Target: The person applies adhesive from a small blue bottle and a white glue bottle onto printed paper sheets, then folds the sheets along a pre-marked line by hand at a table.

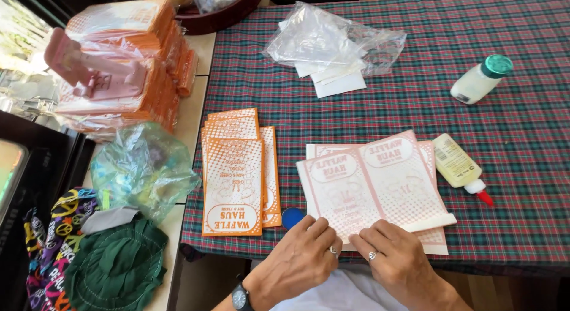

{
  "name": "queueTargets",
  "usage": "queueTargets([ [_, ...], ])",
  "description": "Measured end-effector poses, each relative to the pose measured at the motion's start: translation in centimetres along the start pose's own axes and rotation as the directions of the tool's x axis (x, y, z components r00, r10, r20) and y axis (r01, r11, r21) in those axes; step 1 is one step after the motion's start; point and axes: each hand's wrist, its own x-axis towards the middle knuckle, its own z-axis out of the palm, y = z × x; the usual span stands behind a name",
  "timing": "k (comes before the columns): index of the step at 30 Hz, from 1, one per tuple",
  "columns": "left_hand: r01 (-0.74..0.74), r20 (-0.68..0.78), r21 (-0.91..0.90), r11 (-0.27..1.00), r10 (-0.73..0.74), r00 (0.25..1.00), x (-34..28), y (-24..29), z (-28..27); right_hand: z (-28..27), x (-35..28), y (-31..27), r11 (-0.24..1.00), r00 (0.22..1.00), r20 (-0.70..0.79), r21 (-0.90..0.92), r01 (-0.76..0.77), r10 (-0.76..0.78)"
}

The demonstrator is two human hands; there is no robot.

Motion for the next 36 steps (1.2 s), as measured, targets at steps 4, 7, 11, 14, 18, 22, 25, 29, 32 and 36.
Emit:
queueTargets([
  [4,0.093,0.061,-0.15,0.984,-0.085,0.994,-0.3,-0.4,-1.4,-1.7,0.0,1.1,0.995,0.996,-0.032,0.051,0.09,-0.089],
  [7,0.092,-0.024,-0.051,0.994,-0.093,0.995,-1.6,-1.8,-0.5,-2.4,-1.5,2.9,0.98,0.989,-0.073,0.142,0.138,-0.129],
  [11,-0.022,-0.128,-0.045,0.999,0.016,0.992,-1.2,-1.8,-0.1,-2.3,-3.7,5.4,0.976,0.99,-0.141,0.213,0.049,-0.019],
  [14,-0.105,-0.154,-0.011,0.994,0.102,0.983,0.2,-0.8,0.8,-2.1,-5.4,6.6,0.966,0.991,-0.121,0.257,-0.018,0.051],
  [18,-0.148,-0.099,-0.082,0.986,0.14,0.985,1.4,0.2,2.8,-2.8,-6.7,6.7,0.946,0.978,-0.021,0.259,-0.193,0.205],
  [22,-0.157,-0.037,0.064,0.986,0.16,0.986,1.9,1.0,4.0,-2.9,-7.7,5.5,0.967,0.971,0.006,0.088,-0.239,0.24],
  [25,-0.122,-0.017,0.049,0.991,0.123,0.992,2.0,1.1,5.1,-3.1,-7.8,4.5,0.977,0.976,-0.037,0.012,-0.214,0.214],
  [29,-0.099,-0.004,0.123,0.987,0.101,0.995,2.2,1.1,5.8,-3.8,-7.3,3.7,0.988,0.984,-0.105,-0.039,-0.15,0.146],
  [32,-0.083,0.004,0.164,0.983,0.083,0.997,2.4,1.2,5.9,-3.8,-7.2,3.7,0.987,0.982,-0.114,-0.026,-0.155,0.152],
  [36,-0.07,0.006,0.149,0.986,0.07,0.998,2.8,1.4,5.7,-3.8,-7.7,3.8,0.98,0.978,-0.068,-0.012,-0.2,0.198],
])
